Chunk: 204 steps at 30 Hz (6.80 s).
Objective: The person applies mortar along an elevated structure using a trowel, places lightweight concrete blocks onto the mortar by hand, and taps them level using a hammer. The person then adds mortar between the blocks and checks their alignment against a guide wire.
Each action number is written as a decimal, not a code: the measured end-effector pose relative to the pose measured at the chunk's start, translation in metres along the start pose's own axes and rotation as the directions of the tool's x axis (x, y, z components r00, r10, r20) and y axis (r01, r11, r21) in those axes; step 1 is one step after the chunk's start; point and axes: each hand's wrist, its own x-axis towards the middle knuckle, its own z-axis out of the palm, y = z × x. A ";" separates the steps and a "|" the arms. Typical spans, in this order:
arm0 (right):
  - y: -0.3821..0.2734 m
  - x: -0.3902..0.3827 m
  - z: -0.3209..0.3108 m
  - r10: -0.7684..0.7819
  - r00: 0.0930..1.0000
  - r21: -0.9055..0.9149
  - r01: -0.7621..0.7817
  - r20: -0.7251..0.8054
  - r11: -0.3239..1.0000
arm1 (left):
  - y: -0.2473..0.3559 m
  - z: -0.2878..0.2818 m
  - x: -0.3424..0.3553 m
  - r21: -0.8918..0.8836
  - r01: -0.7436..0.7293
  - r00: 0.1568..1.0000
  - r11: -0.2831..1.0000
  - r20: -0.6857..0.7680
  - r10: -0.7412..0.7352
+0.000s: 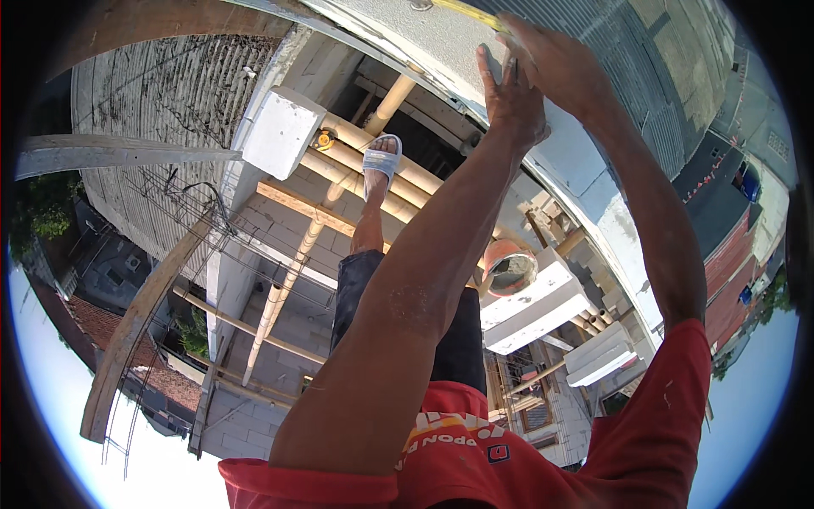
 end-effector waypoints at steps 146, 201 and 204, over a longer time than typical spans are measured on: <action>-0.064 0.044 0.010 0.166 0.950 0.334 -0.071 -0.266 0.940 | -0.022 0.011 -0.030 0.118 0.051 0.996 0.992 -0.078 -0.042; -0.107 -0.218 -0.035 0.943 -0.218 0.925 0.342 0.252 -0.168 | -0.051 -0.004 0.008 0.318 0.042 0.966 0.947 0.227 -0.119; -0.060 -0.272 -0.004 0.858 -0.435 0.940 0.308 0.275 -0.145 | -0.048 -0.002 0.016 0.317 0.047 0.948 0.947 0.285 -0.142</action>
